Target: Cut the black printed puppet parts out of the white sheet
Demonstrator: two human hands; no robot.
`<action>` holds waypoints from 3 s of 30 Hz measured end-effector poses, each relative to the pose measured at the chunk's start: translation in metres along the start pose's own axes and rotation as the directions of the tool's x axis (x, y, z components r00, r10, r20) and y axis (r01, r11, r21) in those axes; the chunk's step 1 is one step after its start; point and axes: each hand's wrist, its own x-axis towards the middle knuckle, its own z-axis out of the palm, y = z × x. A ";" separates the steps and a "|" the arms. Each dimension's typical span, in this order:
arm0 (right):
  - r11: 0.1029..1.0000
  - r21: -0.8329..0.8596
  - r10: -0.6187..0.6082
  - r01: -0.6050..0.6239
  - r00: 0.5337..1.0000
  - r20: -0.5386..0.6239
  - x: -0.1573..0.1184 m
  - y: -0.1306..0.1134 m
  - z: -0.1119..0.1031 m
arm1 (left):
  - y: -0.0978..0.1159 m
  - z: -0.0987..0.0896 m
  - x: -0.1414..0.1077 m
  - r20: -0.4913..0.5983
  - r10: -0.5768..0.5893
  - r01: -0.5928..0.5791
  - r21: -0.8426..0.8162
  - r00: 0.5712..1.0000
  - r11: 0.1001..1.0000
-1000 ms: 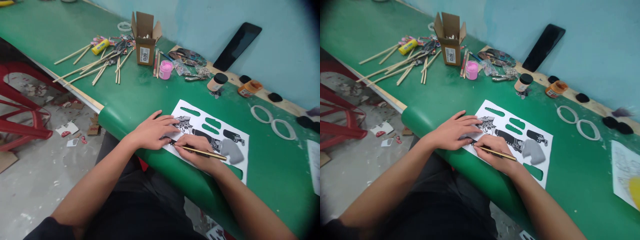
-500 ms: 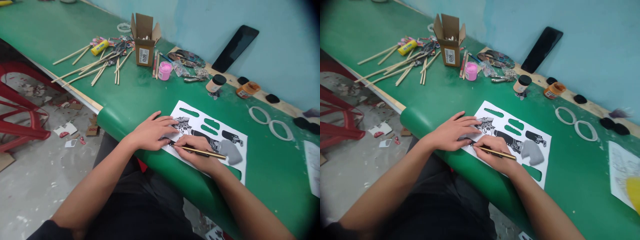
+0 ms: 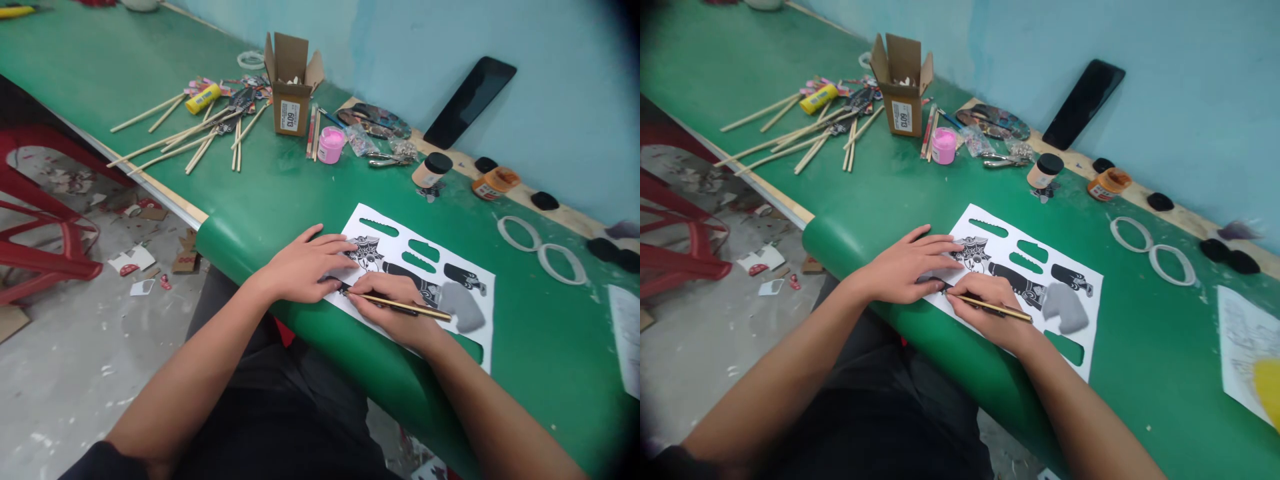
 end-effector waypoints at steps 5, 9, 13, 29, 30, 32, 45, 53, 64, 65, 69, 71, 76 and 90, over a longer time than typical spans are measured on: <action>1.000 0.006 0.011 -0.011 0.999 -0.036 -0.001 0.000 0.000 | 0.000 0.001 -0.001 -0.006 -0.003 0.003 0.005 1.000 1.000; 1.000 0.012 0.010 -0.010 1.000 -0.021 0.000 0.000 0.000 | -0.001 0.001 -0.001 -0.010 0.001 -0.001 0.007 1.000 1.000; 1.000 -0.002 0.002 -0.002 1.000 -0.023 0.000 -0.002 0.000 | -0.001 0.002 -0.001 -0.011 0.006 -0.006 0.005 1.000 1.000; 1.000 0.021 0.001 0.000 1.000 -0.003 0.001 -0.002 -0.001 | -0.001 0.001 -0.001 -0.011 0.002 -0.002 0.008 1.000 1.000; 1.000 0.020 -0.003 0.003 1.000 0.000 0.001 -0.002 -0.001 | -0.001 0.001 -0.001 -0.013 0.003 -0.002 0.008 1.000 1.000; 1.000 0.023 -0.014 0.014 1.000 0.006 0.001 -0.002 -0.001 | -0.001 0.001 -0.002 -0.015 0.001 -0.001 0.009 1.000 1.000; 1.000 -0.021 -0.007 0.006 1.000 -0.029 0.000 -0.002 -0.001 | 0.000 0.002 -0.001 -0.017 -0.012 0.012 0.006 1.000 1.000; 1.000 -0.022 -0.002 0.001 1.000 -0.027 0.000 -0.001 0.000 | 0.000 0.002 -0.001 -0.026 -0.007 0.007 -0.001 1.000 1.000; 1.000 -0.026 -0.013 0.013 1.000 -0.027 -0.001 0.000 0.001 | 0.000 0.002 0.000 -0.024 -0.011 0.012 0.004 1.000 1.000; 1.000 -0.028 -0.013 0.012 1.000 -0.027 -0.001 0.000 0.001 | 0.000 0.002 0.000 -0.025 -0.011 0.012 0.005 1.000 1.000; 1.000 -0.024 -0.018 0.017 1.000 -0.025 0.000 0.002 0.002 | 0.000 0.002 0.000 -0.029 -0.014 0.014 0.004 0.999 1.000; 0.999 -0.016 -0.028 0.028 0.999 -0.015 0.000 0.002 0.001 | 0.001 0.002 0.000 -0.029 -0.016 0.016 0.003 0.999 1.000; 0.998 -0.003 -0.061 0.061 0.998 0.008 0.000 -0.001 -0.002 | 0.002 0.001 0.000 -0.022 -0.019 0.019 -0.001 1.000 1.000; 0.998 -0.002 -0.062 0.062 0.998 0.021 -0.003 0.001 -0.003 | 0.002 0.001 0.000 -0.023 -0.017 0.017 0.008 1.000 1.000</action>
